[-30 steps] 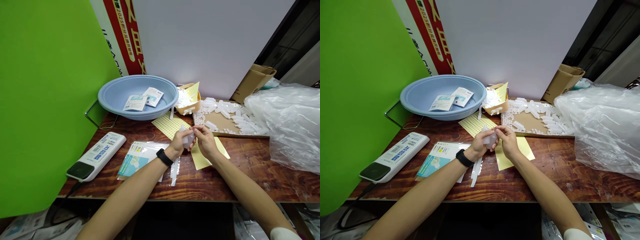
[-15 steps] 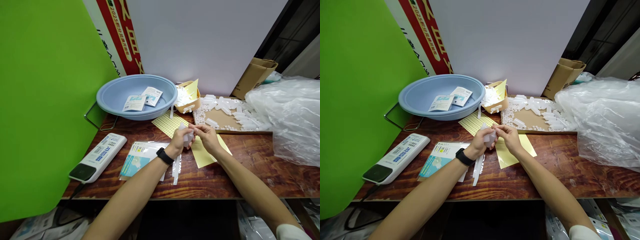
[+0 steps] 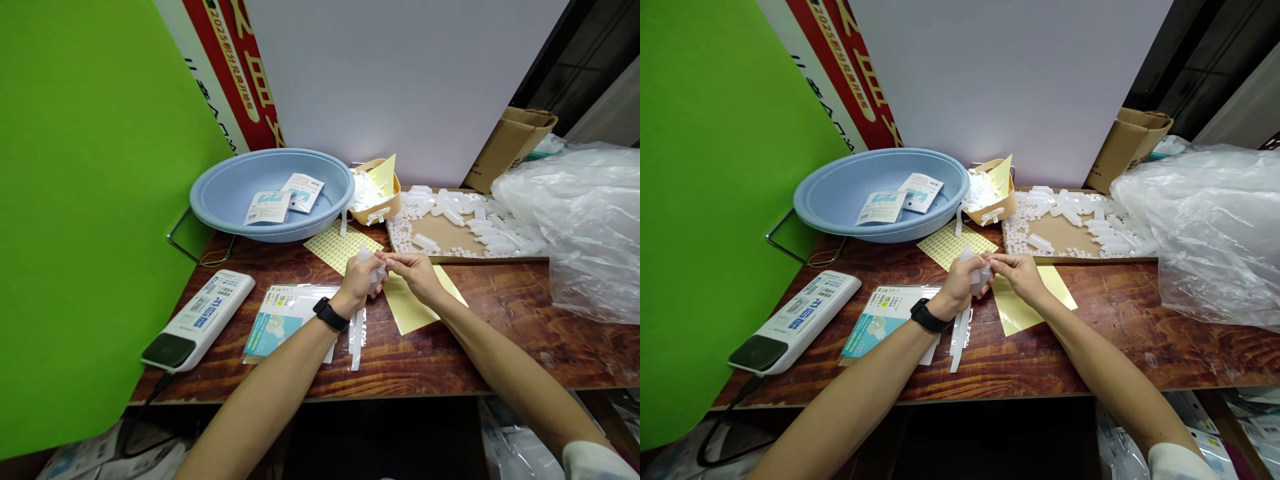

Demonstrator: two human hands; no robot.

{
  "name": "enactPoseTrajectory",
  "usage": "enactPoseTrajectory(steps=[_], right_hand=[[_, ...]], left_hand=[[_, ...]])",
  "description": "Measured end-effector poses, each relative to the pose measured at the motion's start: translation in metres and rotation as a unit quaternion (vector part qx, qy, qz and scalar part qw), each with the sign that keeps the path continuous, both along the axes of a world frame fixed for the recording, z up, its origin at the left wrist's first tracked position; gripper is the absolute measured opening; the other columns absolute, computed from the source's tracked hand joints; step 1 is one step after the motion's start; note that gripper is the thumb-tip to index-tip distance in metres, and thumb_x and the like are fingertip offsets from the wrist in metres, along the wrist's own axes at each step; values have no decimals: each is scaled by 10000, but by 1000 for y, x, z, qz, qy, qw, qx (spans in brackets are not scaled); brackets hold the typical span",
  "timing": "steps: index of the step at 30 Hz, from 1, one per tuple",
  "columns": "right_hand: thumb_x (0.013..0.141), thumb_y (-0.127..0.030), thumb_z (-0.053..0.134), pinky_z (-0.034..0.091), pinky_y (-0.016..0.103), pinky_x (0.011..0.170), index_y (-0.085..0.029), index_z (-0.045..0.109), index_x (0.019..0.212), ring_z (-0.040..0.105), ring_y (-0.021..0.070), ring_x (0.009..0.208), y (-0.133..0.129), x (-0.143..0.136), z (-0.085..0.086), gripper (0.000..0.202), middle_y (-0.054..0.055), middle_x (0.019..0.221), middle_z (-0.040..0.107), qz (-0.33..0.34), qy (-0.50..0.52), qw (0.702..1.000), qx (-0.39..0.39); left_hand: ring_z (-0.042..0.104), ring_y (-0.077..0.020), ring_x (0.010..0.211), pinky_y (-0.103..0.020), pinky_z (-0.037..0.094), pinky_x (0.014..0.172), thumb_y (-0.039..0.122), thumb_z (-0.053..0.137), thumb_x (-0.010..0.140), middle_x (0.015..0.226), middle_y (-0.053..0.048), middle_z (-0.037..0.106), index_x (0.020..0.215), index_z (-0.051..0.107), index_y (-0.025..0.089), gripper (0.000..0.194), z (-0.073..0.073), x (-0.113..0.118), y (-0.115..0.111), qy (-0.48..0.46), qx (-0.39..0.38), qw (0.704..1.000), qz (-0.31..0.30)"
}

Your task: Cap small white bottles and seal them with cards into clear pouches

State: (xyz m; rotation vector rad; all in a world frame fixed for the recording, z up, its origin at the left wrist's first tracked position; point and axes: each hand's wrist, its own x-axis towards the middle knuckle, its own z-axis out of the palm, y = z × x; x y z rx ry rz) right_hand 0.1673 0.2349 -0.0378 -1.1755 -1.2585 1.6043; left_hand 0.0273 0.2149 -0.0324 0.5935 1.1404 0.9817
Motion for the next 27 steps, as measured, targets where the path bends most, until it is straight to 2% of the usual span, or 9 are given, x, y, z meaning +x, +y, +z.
enactPoseTrajectory(steps=[4, 6, 8, 11, 13, 15, 17, 20, 27], right_hand=[[682, -490, 805, 579, 441, 868, -237, 796, 869, 724, 240, 878, 2, 4, 1, 315, 44, 897, 781, 5, -12, 1000, 22], [677, -485, 815, 591, 430, 831, -229, 776, 938, 726, 222, 829, 5, 9, 3, 368, 45, 886, 778, -31, -15, 999, 35], [642, -491, 841, 587, 418, 844, -221, 749, 948, 728, 215, 843, 9, 14, 7, 418, 46, 889, 777, -83, 2, 996, 36], [625, -514, 848, 575, 421, 868, -201, 731, 842, 730, 217, 838, 13, 20, 15, 399, 52, 857, 772, -103, 24, 994, 22], [630, -496, 849, 561, 407, 891, -203, 749, 783, 716, 216, 882, 12, 20, 20, 346, 54, 875, 766, -96, 11, 995, 41], [611, -466, 863, 557, 372, 870, -221, 767, 735, 693, 202, 888, 9, 18, 22, 291, 38, 857, 752, -99, -3, 992, 72], [593, -455, 870, 565, 347, 774, -235, 775, 713, 670, 179, 787, 6, 14, 23, 268, 17, 770, 726, -95, 3, 992, 79], [594, -451, 865, 565, 344, 671, -237, 783, 736, 638, 161, 661, 2, 9, 23, 269, 6, 688, 712, -71, 21, 996, 51], [672, -407, 829, 544, 314, 703, -237, 769, 716, 640, 164, 736, -2, 9, 17, 186, 10, 765, 726, -26, 13, 997, 76]], left_hand=[[425, -116, 360, -261, 288, 361, 370, 536, 675, 484, 10, 517, 584, 520, 204, 189, 2, -4, 4, 91, 95, 991, -31], [461, -125, 453, -273, 346, 468, 346, 546, 694, 515, 10, 504, 569, 493, 211, 191, 5, -7, 5, 189, 167, 967, -30], [493, -153, 544, -289, 339, 549, 320, 569, 707, 550, -2, 515, 584, 479, 211, 187, 8, -9, 4, 336, 220, 915, -42], [546, -217, 614, -314, 258, 556, 317, 564, 739, 613, -46, 583, 665, 520, 208, 139, 9, -9, 0, 556, 261, 782, -104], [582, -251, 644, -326, 225, 549, 321, 557, 745, 668, -76, 632, 717, 558, 200, 124, 7, -8, -2, 615, 276, 724, -146], [608, -269, 666, -333, 213, 543, 331, 549, 754, 706, -93, 660, 743, 583, 192, 144, 5, -5, -4, 639, 287, 692, -174], [629, -281, 691, -336, 215, 543, 332, 541, 766, 725, -100, 674, 769, 606, 185, 161, 4, -4, -4, 650, 292, 676, -188], [648, -296, 722, -336, 235, 547, 336, 543, 777, 739, -108, 682, 813, 633, 176, 187, 5, -3, -4, 657, 285, 670, -195], [663, -306, 750, -333, 288, 559, 355, 558, 775, 762, -115, 694, 866, 657, 172, 227, 6, -4, -4, 660, 269, 675, -191]])
